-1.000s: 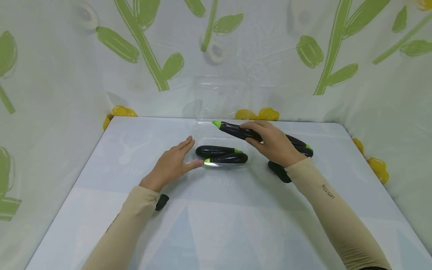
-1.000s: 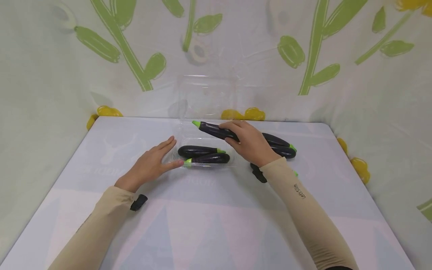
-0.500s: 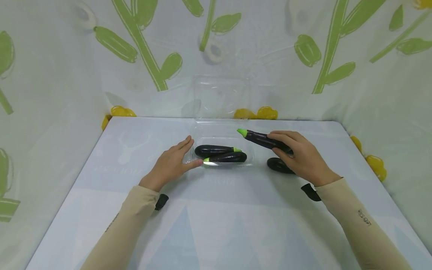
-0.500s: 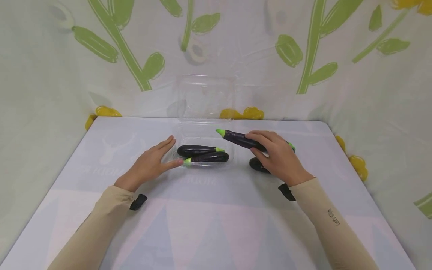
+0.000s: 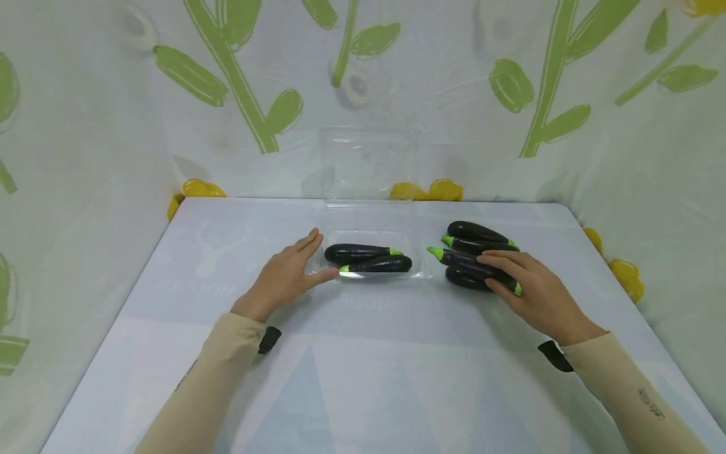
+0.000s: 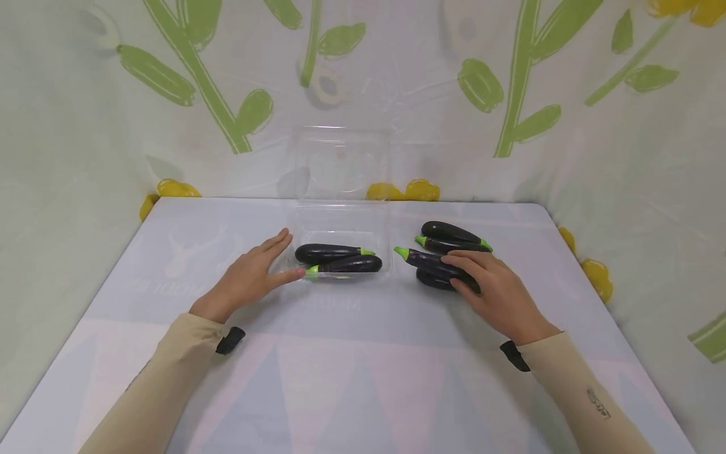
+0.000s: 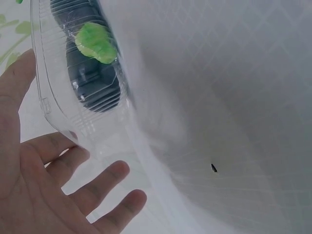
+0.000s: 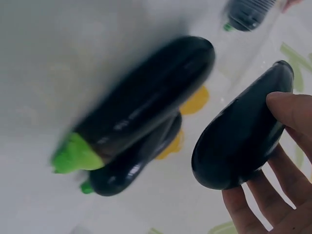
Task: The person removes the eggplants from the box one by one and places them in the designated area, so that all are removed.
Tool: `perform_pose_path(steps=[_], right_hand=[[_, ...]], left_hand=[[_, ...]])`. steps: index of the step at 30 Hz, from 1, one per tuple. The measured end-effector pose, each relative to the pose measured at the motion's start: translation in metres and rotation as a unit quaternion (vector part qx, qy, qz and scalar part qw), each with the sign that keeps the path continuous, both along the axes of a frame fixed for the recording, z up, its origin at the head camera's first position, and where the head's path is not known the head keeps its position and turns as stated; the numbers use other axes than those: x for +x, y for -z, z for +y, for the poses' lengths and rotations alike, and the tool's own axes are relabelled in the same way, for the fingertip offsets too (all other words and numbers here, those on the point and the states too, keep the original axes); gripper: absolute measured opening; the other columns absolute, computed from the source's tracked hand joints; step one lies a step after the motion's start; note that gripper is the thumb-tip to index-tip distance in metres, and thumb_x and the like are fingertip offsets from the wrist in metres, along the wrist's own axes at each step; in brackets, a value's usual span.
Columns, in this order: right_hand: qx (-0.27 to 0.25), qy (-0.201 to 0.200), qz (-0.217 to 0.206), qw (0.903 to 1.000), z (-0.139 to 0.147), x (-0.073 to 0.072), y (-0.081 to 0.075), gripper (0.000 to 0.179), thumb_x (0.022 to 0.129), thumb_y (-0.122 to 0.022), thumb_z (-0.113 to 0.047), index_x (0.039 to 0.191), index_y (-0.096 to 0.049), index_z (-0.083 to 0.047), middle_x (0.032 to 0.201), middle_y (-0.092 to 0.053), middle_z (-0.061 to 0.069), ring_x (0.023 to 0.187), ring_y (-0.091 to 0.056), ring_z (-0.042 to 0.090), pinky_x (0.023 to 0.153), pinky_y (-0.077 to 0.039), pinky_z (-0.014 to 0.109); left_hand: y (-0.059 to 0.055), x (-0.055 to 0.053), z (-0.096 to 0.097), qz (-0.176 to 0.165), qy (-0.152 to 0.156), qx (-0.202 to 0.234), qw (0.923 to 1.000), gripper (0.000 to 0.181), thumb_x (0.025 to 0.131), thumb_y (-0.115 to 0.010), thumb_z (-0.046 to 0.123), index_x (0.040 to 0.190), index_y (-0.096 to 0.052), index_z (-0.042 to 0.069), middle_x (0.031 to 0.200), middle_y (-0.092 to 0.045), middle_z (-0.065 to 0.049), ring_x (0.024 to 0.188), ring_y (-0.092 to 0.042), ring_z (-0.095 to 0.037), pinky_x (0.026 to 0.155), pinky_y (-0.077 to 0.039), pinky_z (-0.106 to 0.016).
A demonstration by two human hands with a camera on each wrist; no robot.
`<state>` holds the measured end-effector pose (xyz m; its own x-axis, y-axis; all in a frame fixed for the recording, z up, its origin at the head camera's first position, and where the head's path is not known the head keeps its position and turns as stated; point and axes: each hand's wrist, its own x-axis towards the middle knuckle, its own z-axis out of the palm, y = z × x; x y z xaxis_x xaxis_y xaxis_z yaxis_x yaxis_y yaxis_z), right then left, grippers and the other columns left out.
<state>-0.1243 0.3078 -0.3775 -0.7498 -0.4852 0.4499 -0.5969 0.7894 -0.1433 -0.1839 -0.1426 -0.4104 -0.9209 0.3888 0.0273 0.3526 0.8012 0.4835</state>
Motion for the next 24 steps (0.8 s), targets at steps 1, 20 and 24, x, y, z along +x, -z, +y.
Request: perform_pose_path(steps=[1, 20, 24], right_hand=[[0.003, 0.0, 0.0, 1.0, 0.002, 0.002, 0.003, 0.046, 0.09, -0.079, -0.026, 0.134, -0.066, -0.016, 0.136, -0.062, 0.004, 0.122, -0.059, 0.026, 0.098, -0.048, 0.043], [0.026, 0.015, 0.0, 0.9996, 0.02, 0.027, 0.033, 0.059, 0.072, -0.09, -0.004, 0.126, -0.069, -0.014, 0.128, -0.065, 0.007, 0.112, -0.064, 0.026, 0.088, -0.053, 0.04], [0.03, 0.017, -0.017, 0.9993, 0.025, 0.029, 0.038, 0.058, 0.071, -0.09, -0.002, 0.124, -0.07, -0.013, 0.127, -0.064, 0.01, 0.111, -0.063, 0.03, 0.083, -0.056, 0.047]], left_hand=[[0.0, 0.0, 0.0, 0.0, 0.001, -0.001, 1.0, 0.096, 0.093, -0.057, 0.069, 0.161, -0.026, 0.009, 0.168, -0.017, -0.003, 0.15, -0.029, -0.034, 0.117, -0.03, -0.056], [0.001, 0.001, 0.002, -0.006, 0.0, -0.003, 1.0, 0.094, 0.094, -0.057, 0.067, 0.162, -0.025, 0.01, 0.169, -0.016, -0.002, 0.15, -0.028, -0.035, 0.117, -0.029, -0.057], [0.001, 0.001, 0.001, -0.007, -0.004, -0.004, 1.0, 0.095, 0.094, -0.057, 0.068, 0.162, -0.024, 0.01, 0.169, -0.016, -0.002, 0.15, -0.028, -0.036, 0.116, -0.029, -0.059]])
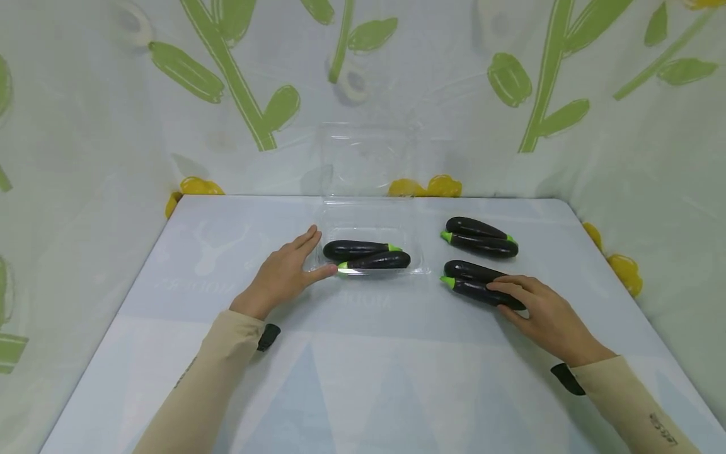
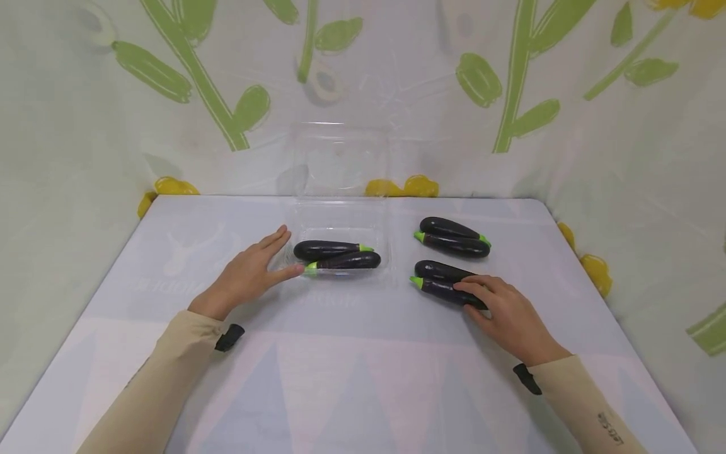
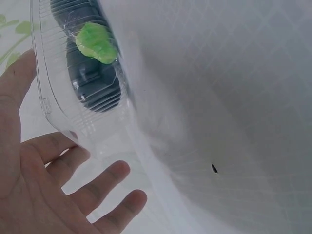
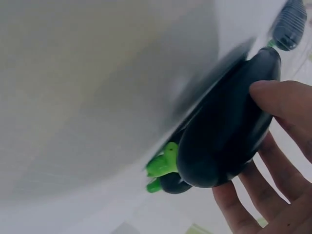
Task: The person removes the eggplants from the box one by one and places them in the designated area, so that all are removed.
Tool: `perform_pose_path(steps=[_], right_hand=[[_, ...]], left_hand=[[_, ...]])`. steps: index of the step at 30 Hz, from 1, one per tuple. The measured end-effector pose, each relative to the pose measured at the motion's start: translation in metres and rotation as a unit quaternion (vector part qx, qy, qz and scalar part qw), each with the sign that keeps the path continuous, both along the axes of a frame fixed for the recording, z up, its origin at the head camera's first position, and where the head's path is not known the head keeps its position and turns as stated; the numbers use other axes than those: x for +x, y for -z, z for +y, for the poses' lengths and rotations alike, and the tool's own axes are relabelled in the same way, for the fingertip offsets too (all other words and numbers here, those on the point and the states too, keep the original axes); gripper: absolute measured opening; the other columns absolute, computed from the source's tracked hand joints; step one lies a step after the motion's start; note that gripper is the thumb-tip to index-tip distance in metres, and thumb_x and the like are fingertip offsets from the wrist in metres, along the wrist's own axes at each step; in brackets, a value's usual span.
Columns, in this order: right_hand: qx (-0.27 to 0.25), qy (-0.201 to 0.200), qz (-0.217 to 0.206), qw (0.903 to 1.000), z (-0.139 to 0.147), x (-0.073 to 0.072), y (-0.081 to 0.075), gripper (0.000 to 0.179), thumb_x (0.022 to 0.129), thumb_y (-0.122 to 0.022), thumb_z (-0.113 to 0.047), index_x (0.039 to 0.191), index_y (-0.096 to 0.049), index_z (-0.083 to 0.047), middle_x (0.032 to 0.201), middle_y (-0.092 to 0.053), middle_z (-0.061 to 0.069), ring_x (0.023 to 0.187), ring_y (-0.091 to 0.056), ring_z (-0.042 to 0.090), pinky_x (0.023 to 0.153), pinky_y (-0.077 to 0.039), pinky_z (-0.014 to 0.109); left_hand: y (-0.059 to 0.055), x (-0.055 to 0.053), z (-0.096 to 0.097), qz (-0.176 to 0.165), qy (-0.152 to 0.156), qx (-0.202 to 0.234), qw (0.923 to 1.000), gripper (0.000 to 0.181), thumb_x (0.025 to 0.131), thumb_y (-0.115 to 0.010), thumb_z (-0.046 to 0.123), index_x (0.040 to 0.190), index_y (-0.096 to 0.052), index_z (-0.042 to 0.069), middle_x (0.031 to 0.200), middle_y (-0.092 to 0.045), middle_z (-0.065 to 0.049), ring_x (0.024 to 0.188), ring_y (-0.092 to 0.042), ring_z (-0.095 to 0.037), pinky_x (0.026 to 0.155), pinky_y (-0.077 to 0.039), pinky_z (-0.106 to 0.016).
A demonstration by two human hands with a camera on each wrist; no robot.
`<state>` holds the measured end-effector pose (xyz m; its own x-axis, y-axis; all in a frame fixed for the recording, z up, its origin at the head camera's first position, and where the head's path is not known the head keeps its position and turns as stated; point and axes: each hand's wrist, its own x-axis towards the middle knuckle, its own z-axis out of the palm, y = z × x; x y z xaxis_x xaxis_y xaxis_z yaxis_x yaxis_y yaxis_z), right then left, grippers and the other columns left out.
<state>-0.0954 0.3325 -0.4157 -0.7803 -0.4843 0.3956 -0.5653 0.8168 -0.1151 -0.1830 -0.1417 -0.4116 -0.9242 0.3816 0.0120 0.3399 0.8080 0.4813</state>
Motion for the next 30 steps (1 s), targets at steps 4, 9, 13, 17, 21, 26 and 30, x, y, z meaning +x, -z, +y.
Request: perform_pose_path(steps=[4, 9, 13, 17, 21, 26, 30], right_hand=[[0.006, 0.003, -0.012, 0.9999, 0.003, 0.0, 0.004, 0.059, 0.07, -0.09, -0.002, 0.124, -0.069, -0.013, 0.127, -0.062, 0.011, 0.109, -0.063, 0.033, 0.083, -0.055, 0.052], [0.006, 0.002, -0.007, 1.0, 0.004, 0.0, 0.006, 0.059, 0.07, -0.09, -0.002, 0.124, -0.069, -0.013, 0.127, -0.063, 0.012, 0.11, -0.063, 0.034, 0.084, -0.055, 0.052], [0.003, 0.002, 0.0, 1.0, 0.004, 0.0, 0.004, 0.057, 0.071, -0.09, -0.006, 0.124, -0.069, -0.012, 0.126, -0.063, 0.013, 0.11, -0.063, 0.033, 0.085, -0.055, 0.051], [-0.002, 0.005, 0.002, 1.0, 0.002, 0.0, 0.0, 0.052, 0.075, -0.089, -0.009, 0.123, -0.07, -0.01, 0.127, -0.064, 0.013, 0.112, -0.063, 0.033, 0.086, -0.055, 0.051], [-0.006, 0.012, 0.0, 0.9999, 0.001, 0.001, -0.003, 0.051, 0.077, -0.088, -0.009, 0.124, -0.069, -0.01, 0.127, -0.064, 0.012, 0.114, -0.062, 0.032, 0.087, -0.054, 0.05], [-0.013, 0.028, 0.001, 0.9995, 0.002, -0.001, -0.011, 0.051, 0.077, -0.088, -0.008, 0.125, -0.069, -0.011, 0.127, -0.064, 0.008, 0.116, -0.061, 0.029, 0.09, -0.052, 0.047], [-0.025, 0.035, -0.002, 0.9991, 0.0, -0.004, -0.019, 0.054, 0.08, -0.086, -0.008, 0.129, -0.067, -0.013, 0.13, -0.063, 0.006, 0.119, -0.059, 0.029, 0.093, -0.05, 0.048]], left_hand=[[0.0, 0.0, -0.001, -0.001, -0.001, 0.0, 1.0, 0.097, 0.093, -0.055, 0.071, 0.162, -0.025, 0.011, 0.169, -0.016, -0.001, 0.149, -0.029, -0.036, 0.116, -0.029, -0.06], [0.0, -0.001, -0.002, 0.003, 0.003, 0.0, 1.0, 0.098, 0.092, -0.055, 0.072, 0.162, -0.025, 0.01, 0.169, -0.016, -0.002, 0.15, -0.029, -0.036, 0.116, -0.03, -0.059], [0.0, -0.001, -0.002, 0.003, 0.004, -0.001, 1.0, 0.097, 0.093, -0.055, 0.071, 0.162, -0.025, 0.011, 0.169, -0.016, -0.002, 0.149, -0.029, -0.036, 0.116, -0.03, -0.059], [0.0, -0.001, -0.001, 0.003, 0.004, 0.001, 1.0, 0.096, 0.093, -0.055, 0.071, 0.162, -0.024, 0.011, 0.169, -0.016, -0.001, 0.149, -0.029, -0.036, 0.116, -0.03, -0.059], [0.0, -0.001, -0.002, 0.003, 0.005, 0.002, 1.0, 0.096, 0.093, -0.056, 0.071, 0.162, -0.025, 0.011, 0.169, -0.016, -0.002, 0.149, -0.029, -0.036, 0.116, -0.03, -0.059], [-0.001, 0.0, -0.001, 0.001, 0.004, 0.002, 1.0, 0.095, 0.093, -0.056, 0.069, 0.162, -0.025, 0.011, 0.169, -0.016, -0.002, 0.149, -0.03, -0.036, 0.116, -0.031, -0.058], [-0.001, 0.0, -0.002, 0.003, 0.003, 0.002, 1.0, 0.095, 0.093, -0.058, 0.067, 0.161, -0.025, 0.011, 0.169, -0.017, -0.002, 0.149, -0.03, -0.036, 0.116, -0.03, -0.058]])
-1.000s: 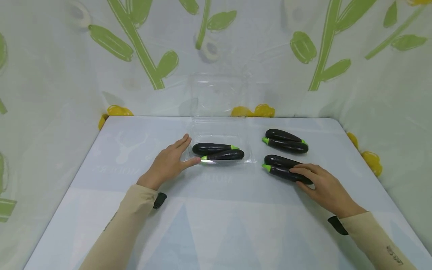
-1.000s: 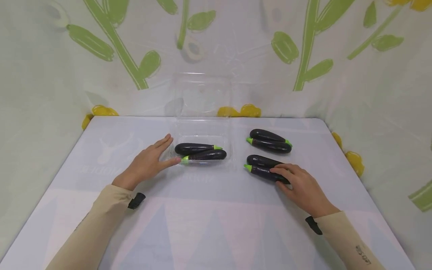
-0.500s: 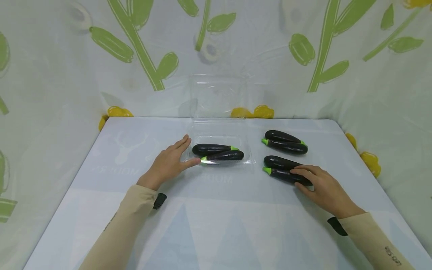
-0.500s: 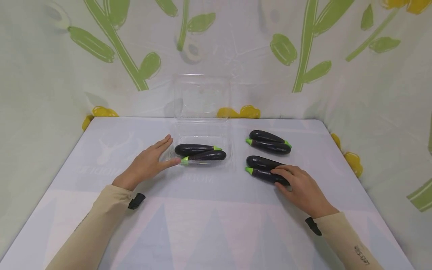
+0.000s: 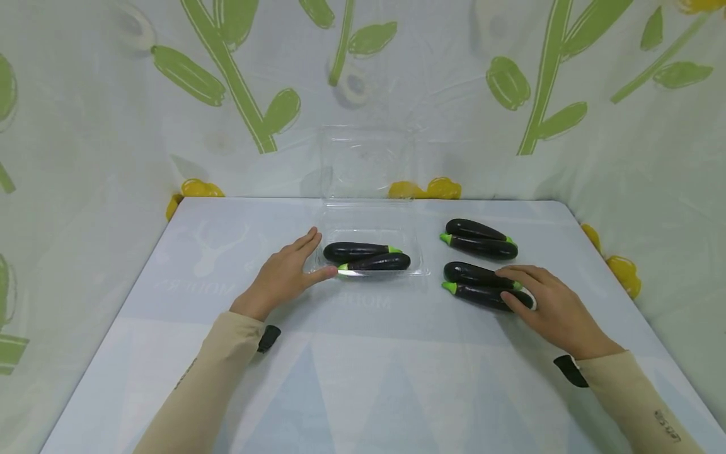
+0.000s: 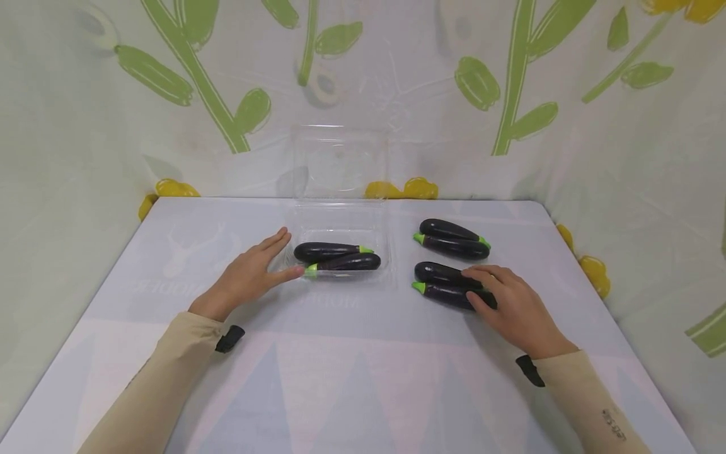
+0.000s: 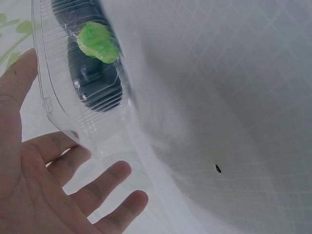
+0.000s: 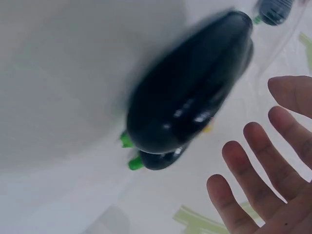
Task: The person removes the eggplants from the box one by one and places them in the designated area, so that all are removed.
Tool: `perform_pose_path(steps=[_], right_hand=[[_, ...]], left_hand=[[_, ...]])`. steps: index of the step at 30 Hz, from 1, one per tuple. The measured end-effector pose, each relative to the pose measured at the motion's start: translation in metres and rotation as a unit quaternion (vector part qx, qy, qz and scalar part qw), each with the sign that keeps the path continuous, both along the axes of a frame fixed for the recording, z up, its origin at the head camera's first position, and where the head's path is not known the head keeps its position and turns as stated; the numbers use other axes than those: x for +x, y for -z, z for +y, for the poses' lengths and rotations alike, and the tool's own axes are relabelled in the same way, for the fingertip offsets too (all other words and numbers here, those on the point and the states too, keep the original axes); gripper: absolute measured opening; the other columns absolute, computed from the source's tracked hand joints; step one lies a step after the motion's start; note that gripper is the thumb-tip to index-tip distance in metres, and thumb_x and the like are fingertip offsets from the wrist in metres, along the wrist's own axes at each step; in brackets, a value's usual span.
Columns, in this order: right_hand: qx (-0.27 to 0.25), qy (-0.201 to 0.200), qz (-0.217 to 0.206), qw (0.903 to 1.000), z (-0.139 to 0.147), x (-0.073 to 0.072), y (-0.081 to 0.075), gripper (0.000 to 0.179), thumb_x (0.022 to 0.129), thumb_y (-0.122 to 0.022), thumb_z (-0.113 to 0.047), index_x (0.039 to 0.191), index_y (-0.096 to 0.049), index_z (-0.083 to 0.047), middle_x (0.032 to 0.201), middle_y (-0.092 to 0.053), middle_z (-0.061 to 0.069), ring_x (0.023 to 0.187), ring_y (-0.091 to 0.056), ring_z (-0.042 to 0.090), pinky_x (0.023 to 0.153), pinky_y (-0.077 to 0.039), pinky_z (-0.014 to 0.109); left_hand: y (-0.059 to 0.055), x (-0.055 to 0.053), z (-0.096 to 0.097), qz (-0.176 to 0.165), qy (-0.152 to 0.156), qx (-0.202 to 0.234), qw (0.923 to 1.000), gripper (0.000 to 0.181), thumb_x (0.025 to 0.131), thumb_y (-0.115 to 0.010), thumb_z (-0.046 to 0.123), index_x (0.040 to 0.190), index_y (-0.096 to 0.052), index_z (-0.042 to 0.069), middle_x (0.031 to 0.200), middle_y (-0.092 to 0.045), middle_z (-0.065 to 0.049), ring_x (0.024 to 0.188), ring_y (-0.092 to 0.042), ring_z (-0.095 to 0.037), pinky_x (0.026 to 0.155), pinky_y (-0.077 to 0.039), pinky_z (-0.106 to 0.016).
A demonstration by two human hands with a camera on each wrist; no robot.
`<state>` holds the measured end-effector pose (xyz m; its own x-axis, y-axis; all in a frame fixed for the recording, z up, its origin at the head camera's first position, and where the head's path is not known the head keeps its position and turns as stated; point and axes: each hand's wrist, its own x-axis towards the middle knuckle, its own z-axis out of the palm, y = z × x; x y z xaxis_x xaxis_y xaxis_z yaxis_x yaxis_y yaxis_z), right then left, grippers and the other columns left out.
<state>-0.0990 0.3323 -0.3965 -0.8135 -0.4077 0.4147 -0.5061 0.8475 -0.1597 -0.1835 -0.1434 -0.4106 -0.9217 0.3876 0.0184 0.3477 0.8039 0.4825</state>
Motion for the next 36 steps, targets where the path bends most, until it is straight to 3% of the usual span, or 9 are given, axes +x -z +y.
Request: perform_pose_path(steps=[10, 20, 29, 36], right_hand=[[-0.03, -0.007, -0.029, 0.9991, -0.03, -0.013, -0.015, 0.058, 0.091, -0.078, -0.015, 0.145, -0.056, -0.018, 0.145, -0.055, 0.001, 0.132, -0.052, 0.026, 0.1, -0.046, 0.05], [-0.056, -0.079, -0.065, 0.9932, -0.089, -0.04, -0.014, 0.061, 0.094, -0.076, -0.016, 0.149, -0.051, -0.017, 0.15, -0.051, 0.005, 0.138, -0.048, 0.026, 0.108, -0.044, 0.049], [-0.089, -0.152, -0.099, 0.9794, -0.148, -0.057, -0.017, 0.059, 0.099, -0.07, -0.026, 0.152, -0.047, -0.017, 0.154, -0.048, 0.001, 0.139, -0.048, 0.021, 0.109, -0.045, 0.045], [-0.085, -0.15, -0.136, 0.9756, -0.182, -0.078, -0.011, 0.057, 0.102, -0.065, -0.031, 0.154, -0.044, -0.02, 0.15, -0.051, 0.002, 0.138, -0.048, 0.02, 0.11, -0.044, 0.041]], left_hand=[[0.0, 0.0, -0.001, 0.004, 0.0, -0.005, 1.0, 0.094, 0.093, -0.057, 0.068, 0.161, -0.026, 0.011, 0.168, -0.018, -0.002, 0.148, -0.032, -0.037, 0.115, -0.032, -0.058], [0.0, 0.001, 0.0, 0.005, -0.002, -0.006, 1.0, 0.093, 0.094, -0.058, 0.067, 0.161, -0.027, 0.01, 0.168, -0.018, -0.002, 0.148, -0.032, -0.037, 0.114, -0.032, -0.06], [-0.001, 0.0, 0.001, 0.008, -0.002, -0.012, 0.9999, 0.093, 0.094, -0.059, 0.066, 0.161, -0.027, 0.01, 0.168, -0.019, -0.003, 0.146, -0.035, -0.037, 0.113, -0.036, -0.059], [-0.003, 0.0, 0.002, 0.004, -0.011, -0.019, 0.9998, 0.094, 0.093, -0.059, 0.067, 0.161, -0.028, 0.01, 0.168, -0.019, -0.002, 0.146, -0.034, -0.037, 0.111, -0.035, -0.062]])
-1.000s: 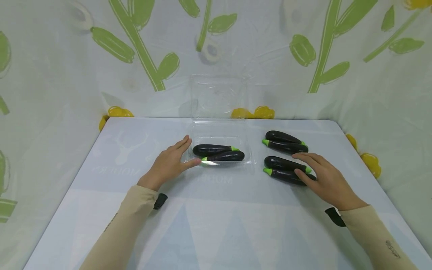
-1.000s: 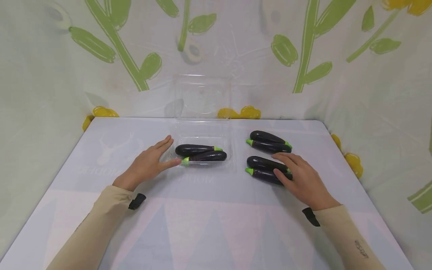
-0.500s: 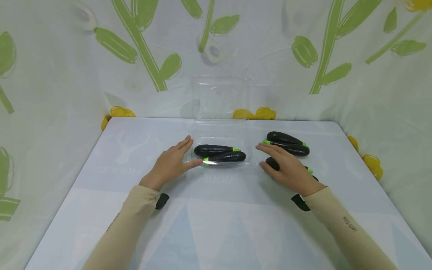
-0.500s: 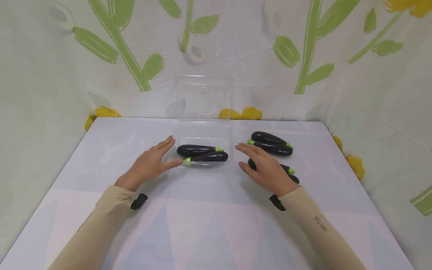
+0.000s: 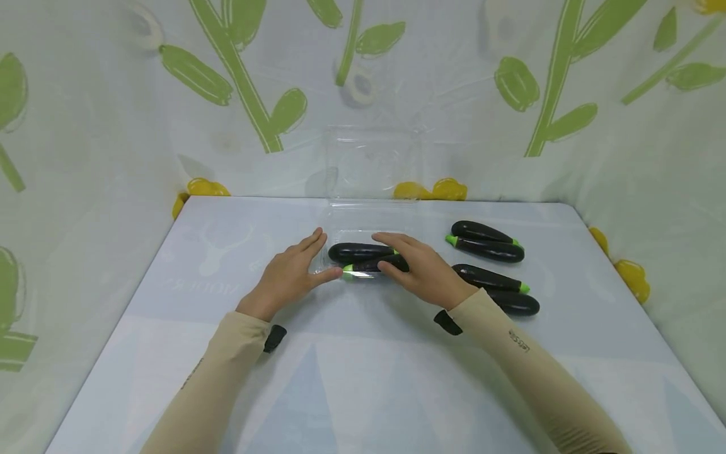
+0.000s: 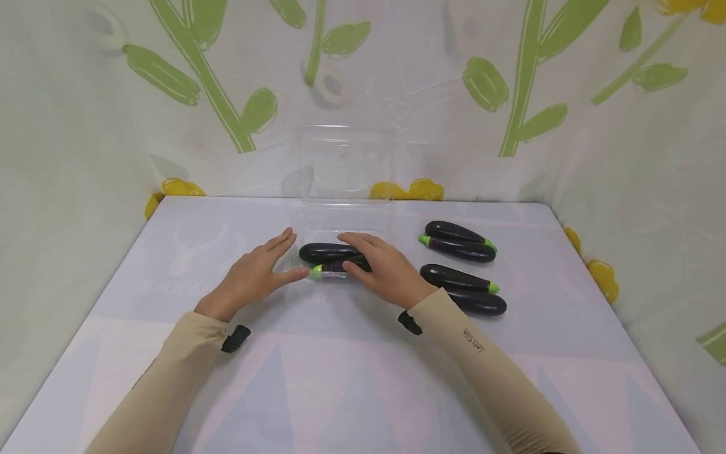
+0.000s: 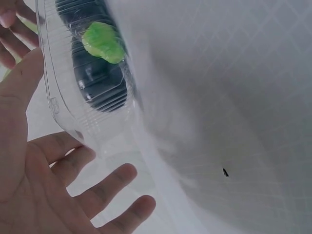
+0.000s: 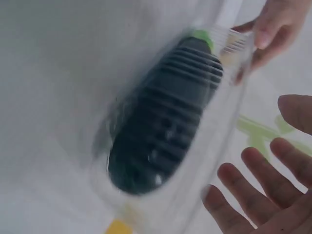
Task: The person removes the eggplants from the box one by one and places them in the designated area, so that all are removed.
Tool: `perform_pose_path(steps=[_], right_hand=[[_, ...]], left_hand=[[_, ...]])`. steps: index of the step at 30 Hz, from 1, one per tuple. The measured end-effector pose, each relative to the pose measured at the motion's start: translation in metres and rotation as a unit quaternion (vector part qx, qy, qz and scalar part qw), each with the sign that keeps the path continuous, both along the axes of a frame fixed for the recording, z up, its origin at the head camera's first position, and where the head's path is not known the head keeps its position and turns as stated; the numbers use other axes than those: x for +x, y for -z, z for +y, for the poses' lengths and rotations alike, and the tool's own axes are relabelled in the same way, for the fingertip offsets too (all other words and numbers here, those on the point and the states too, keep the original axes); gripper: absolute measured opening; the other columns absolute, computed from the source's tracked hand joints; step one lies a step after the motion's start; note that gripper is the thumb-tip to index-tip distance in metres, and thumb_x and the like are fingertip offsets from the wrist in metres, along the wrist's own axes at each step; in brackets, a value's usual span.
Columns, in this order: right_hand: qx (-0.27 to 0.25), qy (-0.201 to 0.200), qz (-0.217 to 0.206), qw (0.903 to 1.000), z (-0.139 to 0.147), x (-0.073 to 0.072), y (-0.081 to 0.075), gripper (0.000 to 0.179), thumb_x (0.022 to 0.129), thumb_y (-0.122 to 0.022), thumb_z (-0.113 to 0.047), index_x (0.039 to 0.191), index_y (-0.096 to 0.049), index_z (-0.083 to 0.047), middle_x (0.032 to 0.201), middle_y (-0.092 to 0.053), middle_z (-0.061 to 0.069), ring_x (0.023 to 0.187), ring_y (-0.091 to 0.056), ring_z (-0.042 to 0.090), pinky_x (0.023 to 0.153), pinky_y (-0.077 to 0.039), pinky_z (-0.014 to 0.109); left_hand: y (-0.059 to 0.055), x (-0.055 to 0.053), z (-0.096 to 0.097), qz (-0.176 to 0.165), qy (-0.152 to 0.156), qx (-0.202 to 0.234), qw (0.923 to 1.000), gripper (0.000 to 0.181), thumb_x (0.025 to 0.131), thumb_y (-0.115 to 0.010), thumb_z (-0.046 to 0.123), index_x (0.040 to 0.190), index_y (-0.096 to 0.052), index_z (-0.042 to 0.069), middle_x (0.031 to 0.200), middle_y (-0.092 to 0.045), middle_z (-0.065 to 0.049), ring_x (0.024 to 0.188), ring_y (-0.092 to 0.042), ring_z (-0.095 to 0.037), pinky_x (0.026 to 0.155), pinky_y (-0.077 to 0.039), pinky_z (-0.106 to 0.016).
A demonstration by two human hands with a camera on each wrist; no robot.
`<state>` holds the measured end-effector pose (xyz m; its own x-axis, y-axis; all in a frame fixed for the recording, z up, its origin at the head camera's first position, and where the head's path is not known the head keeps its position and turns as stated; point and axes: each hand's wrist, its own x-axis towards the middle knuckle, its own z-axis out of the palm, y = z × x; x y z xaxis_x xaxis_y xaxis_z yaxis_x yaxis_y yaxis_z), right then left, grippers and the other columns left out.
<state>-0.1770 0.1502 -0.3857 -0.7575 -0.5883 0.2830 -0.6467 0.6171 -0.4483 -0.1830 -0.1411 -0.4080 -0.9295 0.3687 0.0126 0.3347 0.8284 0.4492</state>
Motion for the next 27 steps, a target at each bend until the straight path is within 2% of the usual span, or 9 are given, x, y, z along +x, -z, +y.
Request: perform_pose_path(steps=[6, 11, 16, 22, 27], right_hand=[[0.037, 0.006, -0.019, 0.9991, -0.02, -0.02, 0.009, 0.057, 0.103, -0.063, -0.031, 0.154, -0.043, -0.017, 0.149, -0.053, 0.007, 0.137, -0.05, 0.024, 0.111, -0.043, 0.044], [0.06, 0.015, -0.039, 0.9973, -0.035, -0.031, 0.012, 0.055, 0.103, -0.063, -0.03, 0.153, -0.045, -0.017, 0.147, -0.054, 0.009, 0.136, -0.051, 0.026, 0.11, -0.044, 0.044], [0.079, 0.034, -0.061, 0.9944, -0.044, -0.039, 0.015, 0.055, 0.103, -0.062, -0.032, 0.153, -0.046, -0.016, 0.148, -0.053, 0.01, 0.137, -0.05, 0.027, 0.112, -0.042, 0.045], [0.104, 0.049, -0.106, 0.9877, -0.049, -0.047, 0.018, 0.055, 0.103, -0.062, -0.031, 0.154, -0.045, -0.017, 0.149, -0.052, 0.011, 0.137, -0.05, 0.029, 0.113, -0.04, 0.047], [0.132, 0.05, -0.112, 0.9837, -0.052, -0.051, 0.021, 0.047, 0.105, -0.059, -0.029, 0.149, -0.052, -0.015, 0.143, -0.058, 0.009, 0.132, -0.055, 0.025, 0.111, -0.043, 0.044]], left_hand=[[-0.001, 0.001, -0.001, 0.003, 0.003, -0.004, 1.0, 0.095, 0.093, -0.057, 0.069, 0.161, -0.028, 0.011, 0.168, -0.019, -0.002, 0.147, -0.034, -0.037, 0.111, -0.036, -0.062], [0.0, 0.001, -0.001, 0.005, 0.002, -0.003, 1.0, 0.094, 0.093, -0.057, 0.069, 0.161, -0.028, 0.011, 0.168, -0.02, -0.002, 0.147, -0.034, -0.036, 0.111, -0.035, -0.062], [0.001, 0.0, -0.001, 0.005, 0.003, -0.001, 1.0, 0.093, 0.093, -0.057, 0.068, 0.161, -0.028, 0.011, 0.168, -0.02, -0.002, 0.147, -0.034, -0.036, 0.111, -0.036, -0.062], [0.0, 0.0, -0.001, 0.004, 0.003, -0.003, 1.0, 0.094, 0.093, -0.056, 0.069, 0.161, -0.028, 0.011, 0.168, -0.02, -0.003, 0.147, -0.034, -0.036, 0.112, -0.035, -0.062], [0.0, 0.0, -0.001, 0.003, 0.005, 0.001, 1.0, 0.094, 0.093, -0.056, 0.07, 0.161, -0.028, 0.011, 0.168, -0.02, -0.003, 0.147, -0.033, -0.035, 0.112, -0.035, -0.061]])
